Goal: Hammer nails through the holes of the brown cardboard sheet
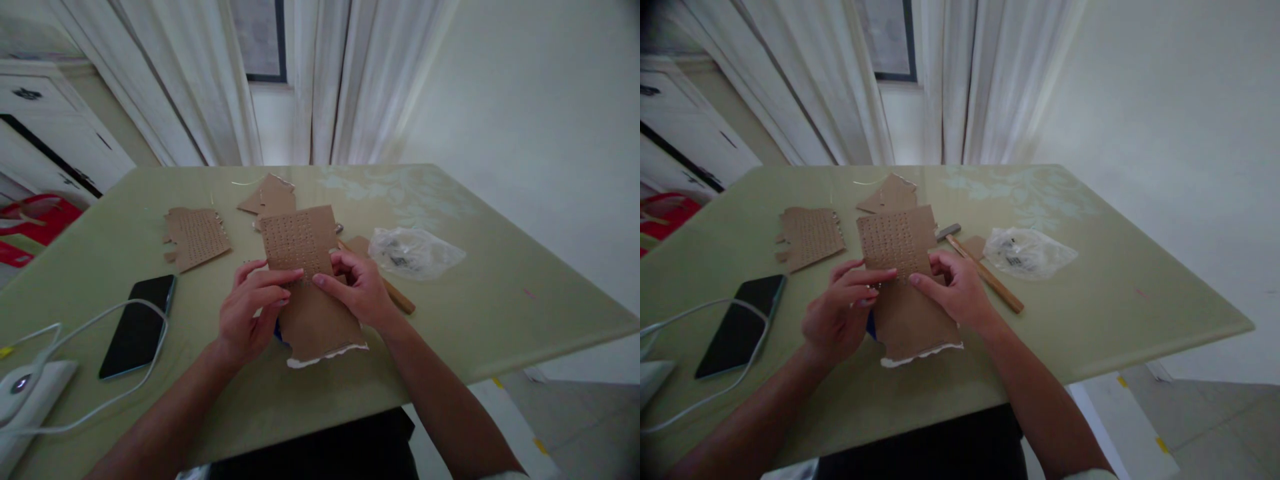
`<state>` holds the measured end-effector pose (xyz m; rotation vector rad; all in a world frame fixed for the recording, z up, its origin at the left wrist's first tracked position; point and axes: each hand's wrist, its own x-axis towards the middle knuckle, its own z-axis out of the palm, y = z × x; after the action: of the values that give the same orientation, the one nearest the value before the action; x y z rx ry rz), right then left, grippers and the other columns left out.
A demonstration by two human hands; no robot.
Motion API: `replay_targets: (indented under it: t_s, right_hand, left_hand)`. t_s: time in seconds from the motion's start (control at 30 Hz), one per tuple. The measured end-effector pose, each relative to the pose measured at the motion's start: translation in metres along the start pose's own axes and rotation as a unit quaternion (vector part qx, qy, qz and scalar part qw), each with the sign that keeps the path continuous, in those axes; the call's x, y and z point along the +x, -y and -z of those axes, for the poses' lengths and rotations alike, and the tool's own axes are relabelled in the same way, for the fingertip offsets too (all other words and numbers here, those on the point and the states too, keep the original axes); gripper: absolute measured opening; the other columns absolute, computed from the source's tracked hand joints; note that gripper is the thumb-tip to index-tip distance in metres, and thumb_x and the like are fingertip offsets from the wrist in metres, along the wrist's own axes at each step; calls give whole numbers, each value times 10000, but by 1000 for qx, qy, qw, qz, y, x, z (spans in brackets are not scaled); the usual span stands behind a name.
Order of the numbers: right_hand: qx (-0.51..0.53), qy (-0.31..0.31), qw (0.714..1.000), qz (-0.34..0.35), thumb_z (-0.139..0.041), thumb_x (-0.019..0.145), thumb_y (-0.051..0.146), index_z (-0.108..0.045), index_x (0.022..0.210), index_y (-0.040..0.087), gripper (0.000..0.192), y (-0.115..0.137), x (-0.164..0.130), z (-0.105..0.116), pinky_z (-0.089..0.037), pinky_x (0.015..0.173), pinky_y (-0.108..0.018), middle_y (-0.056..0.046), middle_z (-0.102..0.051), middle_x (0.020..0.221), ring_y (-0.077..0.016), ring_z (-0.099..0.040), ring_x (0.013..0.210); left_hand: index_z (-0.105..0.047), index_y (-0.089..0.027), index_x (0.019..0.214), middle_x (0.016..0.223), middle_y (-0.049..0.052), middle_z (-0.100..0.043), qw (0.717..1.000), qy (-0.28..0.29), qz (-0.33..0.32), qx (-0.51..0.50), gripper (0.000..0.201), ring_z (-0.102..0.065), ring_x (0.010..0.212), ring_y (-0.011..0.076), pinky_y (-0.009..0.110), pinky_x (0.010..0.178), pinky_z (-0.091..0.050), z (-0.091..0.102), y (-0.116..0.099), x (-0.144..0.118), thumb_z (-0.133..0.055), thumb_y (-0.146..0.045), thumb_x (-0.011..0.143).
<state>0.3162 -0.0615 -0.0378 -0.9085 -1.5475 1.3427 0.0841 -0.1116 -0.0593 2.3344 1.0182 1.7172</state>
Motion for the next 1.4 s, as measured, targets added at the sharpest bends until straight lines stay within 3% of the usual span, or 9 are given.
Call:
replay_targets:
  t_s: [0.17, 0.27, 0.37, 0.5, 0.67, 0.77, 0.9, 1.07, 1.4]
  right_hand:
    - [42, -41, 998, -33, -954, 840, 542, -785, 938, 247, 355, 1, 1, 1, -552, 645, -279, -14, -797, 867, -171, -715, 740]
    - [84, -59, 993, -56, -965, 826, 534, -794, 966, 253, 357, 4, 1, 3, -589, 678, -292, -17, -818, 906, -174, -729, 749]
    - [114, -66, 989, -60, -971, 822, 519, -795, 959, 257, 345, 4, 1, 3, -600, 676, -291, -10, -824, 902, -170, -730, 735]
    - [135, -61, 987, -67, -984, 815, 493, -800, 967, 261, 333, 2, 0, 3, -608, 680, -282, -4, -831, 906, -162, -739, 736]
    - [153, -47, 984, -82, -1006, 787, 492, -793, 979, 261, 368, 1, 0, 5, -628, 701, -299, -9, -842, 923, -175, -765, 755]
    - [163, -35, 982, -88, -1025, 764, 474, -788, 968, 258, 380, 2, -1, 6, -627, 693, -290, -11, -848, 919, -174, -775, 753]
    - [187, -23, 978, -94, -1045, 730, 455, -790, 945, 263, 385, 4, -2, 4, -635, 685, -279, -11, -857, 940, -169, -787, 759]
    - [174, -14, 980, -94, -1042, 722, 470, -791, 941, 271, 388, 3, -4, 2, -653, 671, -296, -12, -858, 965, -184, -792, 766]
    - [108, 23, 992, -68, -1024, 765, 472, -823, 962, 256, 355, 7, -4, 1, -545, 579, -247, 9, -814, 838, -143, -706, 666]
  left_hand:
    - [-680, -262, 1065, 1008, 32, -846, 967, -175, 172, 75, 95, -807, 895, 215, 406, 870, -641, 14, 21, 9, -664, -353, 1087]
    - [-792, -233, 1055, 970, 69, -850, 912, -13, 354, 208, 235, -806, 880, 283, 431, 848, -633, 40, 55, 16, -700, -442, 1001]
    - [-835, -209, 1017, 993, 145, -861, 823, 156, 434, 332, 276, -804, 952, 387, 510, 866, -610, 58, 81, 16, -647, -407, 975]
    - [-831, -200, 1005, 1053, 182, -860, 786, 220, 453, 358, 288, -799, 1014, 407, 481, 837, -591, 59, 90, 10, -617, -390, 974]
    - [-811, -208, 943, 987, 151, -851, 797, 221, 442, 348, 286, -787, 945, 374, 462, 831, -587, 54, 82, 12, -622, -421, 970]
    - [-820, -224, 1016, 972, 105, -841, 871, 149, 377, 277, 290, -764, 890, 297, 420, 840, -598, 45, 64, 17, -626, -439, 995]
    - [-830, -242, 1090, 1133, 93, -832, 977, 83, 193, 39, 207, -775, 986, 243, 361, 845, -638, 21, 26, 16, -718, -397, 1010]
    - [-854, -273, 1089, 1182, 94, -830, 986, 76, 150, -19, 156, -795, 1086, 261, 401, 915, -683, 4, 1, 10, -729, -222, 1010]
    - [-856, -305, 1065, 1084, 56, -814, 986, 23, 167, 10, 164, -791, 989, 245, 393, 811, -690, 1, -4, -1, -731, -206, 1026]
